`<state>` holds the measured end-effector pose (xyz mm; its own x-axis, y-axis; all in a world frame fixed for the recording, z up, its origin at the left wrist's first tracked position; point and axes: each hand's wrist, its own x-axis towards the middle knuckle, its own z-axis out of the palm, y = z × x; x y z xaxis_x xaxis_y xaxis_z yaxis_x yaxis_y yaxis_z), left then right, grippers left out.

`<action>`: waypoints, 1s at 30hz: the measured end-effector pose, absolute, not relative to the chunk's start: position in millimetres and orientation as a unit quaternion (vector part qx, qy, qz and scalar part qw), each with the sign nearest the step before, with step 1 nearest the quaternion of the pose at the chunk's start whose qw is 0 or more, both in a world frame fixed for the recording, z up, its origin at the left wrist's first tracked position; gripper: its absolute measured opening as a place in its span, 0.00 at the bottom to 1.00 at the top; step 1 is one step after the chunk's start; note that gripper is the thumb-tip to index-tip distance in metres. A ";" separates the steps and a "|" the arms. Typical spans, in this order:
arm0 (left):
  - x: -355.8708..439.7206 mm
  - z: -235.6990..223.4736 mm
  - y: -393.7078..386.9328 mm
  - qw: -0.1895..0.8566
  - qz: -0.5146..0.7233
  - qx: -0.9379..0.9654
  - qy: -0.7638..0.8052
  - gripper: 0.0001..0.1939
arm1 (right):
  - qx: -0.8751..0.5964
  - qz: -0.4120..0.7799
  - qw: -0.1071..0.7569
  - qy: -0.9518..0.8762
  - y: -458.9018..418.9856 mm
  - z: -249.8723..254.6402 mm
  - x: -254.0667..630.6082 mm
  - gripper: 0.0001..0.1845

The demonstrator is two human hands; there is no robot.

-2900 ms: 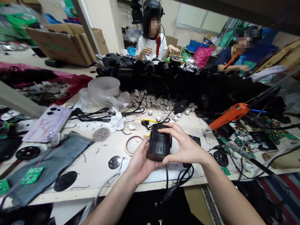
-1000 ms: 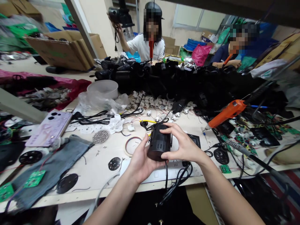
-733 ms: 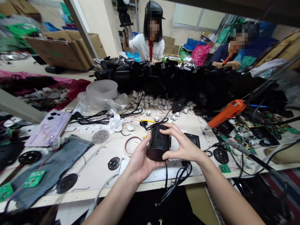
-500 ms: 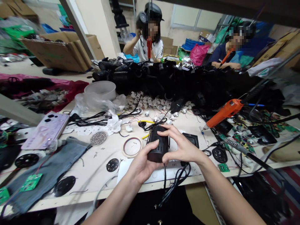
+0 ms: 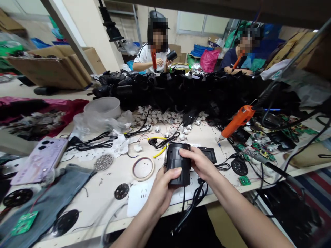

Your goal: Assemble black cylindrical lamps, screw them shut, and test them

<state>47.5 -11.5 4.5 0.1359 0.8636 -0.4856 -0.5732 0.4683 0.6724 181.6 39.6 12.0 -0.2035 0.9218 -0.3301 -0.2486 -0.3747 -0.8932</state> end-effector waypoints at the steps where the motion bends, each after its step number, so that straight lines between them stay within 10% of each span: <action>1: 49.4 4.4 -13.1 0.737 0.485 0.162 0.442 0.21 | -0.471 0.685 0.432 -0.350 39.0 11.1 181.3 0.18; 11: 53.8 7.6 -12.8 0.764 0.451 0.132 0.443 0.13 | -0.511 0.687 0.388 -0.340 38.1 13.7 191.0 0.28; 20: 45.3 15.3 3.7 0.797 0.439 0.054 0.412 0.12 | -0.486 0.349 0.314 -0.737 33.9 25.4 201.3 0.46; 30: 39.6 14.1 10.5 0.831 0.413 0.051 0.369 0.29 | -0.463 0.307 0.232 -0.799 36.9 31.1 206.2 0.47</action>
<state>39.6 10.5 14.1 0.3856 0.7240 -0.5719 -0.6493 0.6534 0.3893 206.2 36.9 31.1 -0.4645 0.8813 0.0866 0.5972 0.3839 -0.7043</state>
